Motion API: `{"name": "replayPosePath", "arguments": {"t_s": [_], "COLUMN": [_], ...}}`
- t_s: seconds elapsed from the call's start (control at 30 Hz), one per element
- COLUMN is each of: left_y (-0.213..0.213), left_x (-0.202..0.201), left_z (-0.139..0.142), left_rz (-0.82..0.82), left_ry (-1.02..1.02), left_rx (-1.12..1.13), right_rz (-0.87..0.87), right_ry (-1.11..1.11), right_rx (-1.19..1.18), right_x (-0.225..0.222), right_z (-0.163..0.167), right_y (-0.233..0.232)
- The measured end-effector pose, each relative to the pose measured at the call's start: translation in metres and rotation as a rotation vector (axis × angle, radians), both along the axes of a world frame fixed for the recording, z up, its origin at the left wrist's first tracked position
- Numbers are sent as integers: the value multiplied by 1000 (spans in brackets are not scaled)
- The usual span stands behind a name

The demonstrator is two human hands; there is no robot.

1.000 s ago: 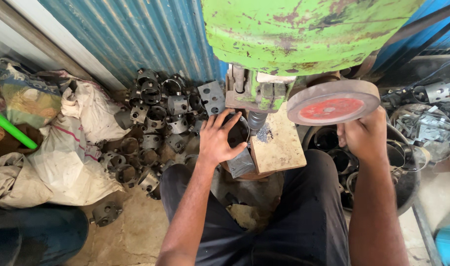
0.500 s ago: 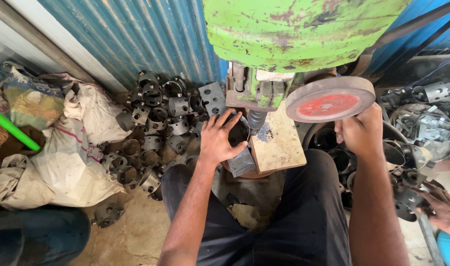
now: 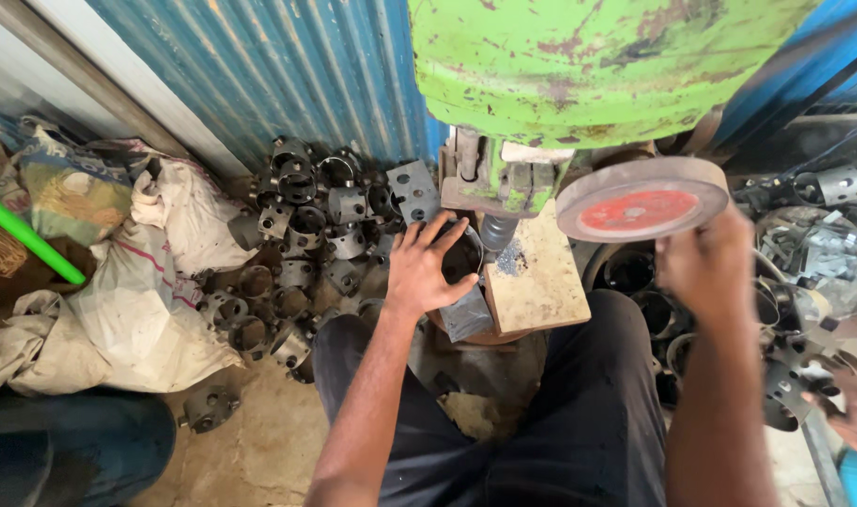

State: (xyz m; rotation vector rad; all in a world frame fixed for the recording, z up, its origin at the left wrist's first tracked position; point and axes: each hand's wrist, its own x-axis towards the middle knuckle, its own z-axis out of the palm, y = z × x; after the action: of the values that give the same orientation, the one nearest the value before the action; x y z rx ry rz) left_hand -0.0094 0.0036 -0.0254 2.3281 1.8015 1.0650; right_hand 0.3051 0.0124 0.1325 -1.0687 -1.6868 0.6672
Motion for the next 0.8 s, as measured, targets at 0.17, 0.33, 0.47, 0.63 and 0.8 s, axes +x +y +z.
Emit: {"name": "replayPosePath", "arguments": {"t_s": [0.17, 0.33, 0.47, 0.63, 0.8], "left_y": [0, 0, 2, 4, 6], "left_x": [-1, -1, -2, -2, -3], "left_z": [0, 0, 1, 3, 6], "left_rz": [-4, -4, 3, -4, -1], "left_ry": [-6, -15, 11, 31, 68], "left_rx": [61, 16, -8, -52, -152], "right_rz": [-2, -38, -4, 39, -80], "right_ry": [16, -20, 56, 9, -30], "right_rx": [68, 103, 99, 151, -48], "right_x": [12, 12, 11, 11, -2], "right_z": [-40, -42, -46, -58, -24], "right_y": [20, 20, 25, 40, 23]}}
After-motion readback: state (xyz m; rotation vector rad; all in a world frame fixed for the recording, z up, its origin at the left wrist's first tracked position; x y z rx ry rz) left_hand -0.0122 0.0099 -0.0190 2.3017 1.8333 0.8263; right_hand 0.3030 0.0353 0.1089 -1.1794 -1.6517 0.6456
